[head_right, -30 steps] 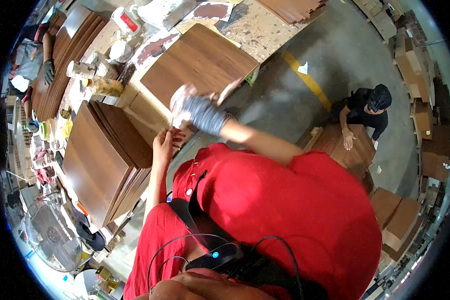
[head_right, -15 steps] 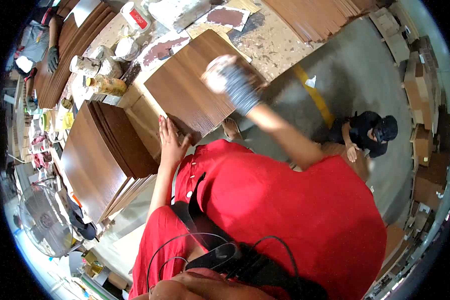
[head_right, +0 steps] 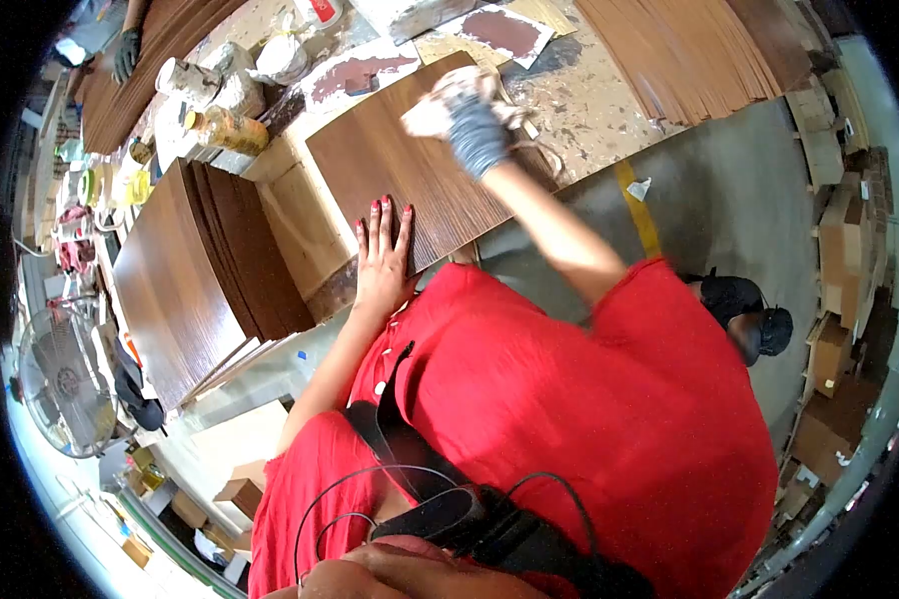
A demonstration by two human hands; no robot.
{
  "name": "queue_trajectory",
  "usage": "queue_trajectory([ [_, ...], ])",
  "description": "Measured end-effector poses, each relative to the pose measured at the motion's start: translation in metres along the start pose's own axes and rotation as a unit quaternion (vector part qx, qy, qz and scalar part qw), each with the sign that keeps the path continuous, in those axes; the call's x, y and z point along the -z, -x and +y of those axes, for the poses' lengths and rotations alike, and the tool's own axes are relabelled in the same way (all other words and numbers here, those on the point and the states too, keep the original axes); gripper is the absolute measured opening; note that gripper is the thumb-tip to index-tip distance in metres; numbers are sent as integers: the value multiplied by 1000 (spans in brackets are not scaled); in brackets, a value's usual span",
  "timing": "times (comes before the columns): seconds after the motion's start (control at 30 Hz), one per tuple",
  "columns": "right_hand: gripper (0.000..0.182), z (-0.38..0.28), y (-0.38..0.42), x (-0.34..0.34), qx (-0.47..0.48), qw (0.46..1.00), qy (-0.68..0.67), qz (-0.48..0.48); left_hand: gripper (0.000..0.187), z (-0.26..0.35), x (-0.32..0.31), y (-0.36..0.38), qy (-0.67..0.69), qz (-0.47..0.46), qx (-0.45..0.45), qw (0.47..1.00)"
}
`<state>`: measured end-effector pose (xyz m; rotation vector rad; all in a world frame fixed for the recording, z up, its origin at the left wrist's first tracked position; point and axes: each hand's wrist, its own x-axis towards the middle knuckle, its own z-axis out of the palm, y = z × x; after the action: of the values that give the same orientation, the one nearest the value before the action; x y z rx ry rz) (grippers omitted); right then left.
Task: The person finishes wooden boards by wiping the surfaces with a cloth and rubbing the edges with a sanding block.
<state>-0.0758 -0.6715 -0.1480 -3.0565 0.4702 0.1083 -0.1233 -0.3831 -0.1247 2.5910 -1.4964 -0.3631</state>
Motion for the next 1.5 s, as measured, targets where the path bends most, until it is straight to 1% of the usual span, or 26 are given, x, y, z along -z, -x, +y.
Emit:
queue_trajectory([
  [0.03, 39, -16, 6, -72, 66, 980, 18, 184, 118, 0, -3, 3, -28, 8, -12, 1000],
  [0.07, 40, -59, 21, -96, 68, 974, -132, 168, 115, 1, -5, 7, -31, 0, -10, 999],
  [0.1, 40, -106, 53, 7, 70, 991, -111, -15, 115, -2, -10, 12, -30, -1, -8, 1000],
  [0.17, 42, -145, 38, -48, 257, 953, -115, 112, 113, -10, -22, 23, -25, -118, 12, 993],
  [0.23, 42, -137, 24, -32, 257, 938, -188, 137, 112, -8, -5, 27, 2, -93, 6, 996],
  [0.27, 36, -122, 14, -5, 262, 951, -103, 125, 109, -6, 2, 27, 26, -58, -7, 998],
  [0.3, 29, -96, -9, -35, 225, 946, -138, 189, 106, -5, 5, 28, 49, -23, -18, 998],
  [0.37, 28, -12, -53, -68, 136, 934, -308, 115, 108, -5, 3, 28, 46, -23, -12, 999],
  [0.4, 28, 21, -45, -51, 104, 966, -114, 207, 111, -8, -1, 29, 32, -10, -21, 999],
  [0.53, 36, 74, -68, -78, -74, 984, -110, 122, 123, -12, -2, 39, 140, 12, 39, 989],
  [0.63, 40, -49, -27, -36, 55, 982, -17, 180, 131, -10, 2, 56, 102, 39, 185, 977],
  [0.73, 47, -141, -17, -32, 207, 953, -4, 222, 135, -25, 0, 67, 99, 23, 177, 979],
  [0.77, 43, -143, -29, -41, 266, 961, -2, 70, 137, -29, 1, 72, 103, 15, 166, 981],
  [0.87, 39, -138, -84, -65, 242, 945, -209, 73, 138, -31, 7, 77, 144, 39, 189, 971],
  [0.93, 42, -140, -72, -38, 241, 949, -168, 114, 138, -35, 4, 84, 151, 48, 179, 971],
  [0.97, 42, -152, -50, -36, 163, 973, -159, 25, 139, -39, 4, 87, 157, 66, 172, 970],
  [1.0, 44, -160, -29, -68, 228, 960, -114, 116, 135, -41, 3, 91, 162, 87, 155, 971],
  [1.07, 45, -166, 56, -42, 354, 908, -208, 80, 128, -47, 10, 106, 201, 46, 157, 966],
  [1.1, 48, -169, 104, -25, 339, 925, -92, 143, 122, -49, 11, 115, 241, 6, 161, 957],
  [1.13, 53, -161, 136, 2, 390, 914, -87, 74, 120, -53, 10, 128, 227, -22, 142, 963],
  [1.17, 54, -143, 158, -29, 412, 888, -185, -90, 116, -52, 23, 133, 263, -90, 176, 944],
  [1.2, 51, -119, 172, -11, 455, 872, -176, 20, 109, -51, 39, 136, 285, -125, 191, 931],
  [1.27, 45, -75, 175, -26, 358, 919, -151, 65, 103, -54, 44, 143, 305, -165, 197, 917],
  [1.33, 42, -44, 165, -44, 230, 965, -41, 119, 95, -64, 32, 148, 267, -108, 149, 946],
  [1.43, 45, -100, 158, -19, 62, 998, -20, -1, 69, -67, 33, 124, 329, 7, 130, 935],
  [1.5, 43, -156, 182, -28, 132, 983, -114, 54, 58, -67, 40, 101, 337, 78, 102, 933],
])
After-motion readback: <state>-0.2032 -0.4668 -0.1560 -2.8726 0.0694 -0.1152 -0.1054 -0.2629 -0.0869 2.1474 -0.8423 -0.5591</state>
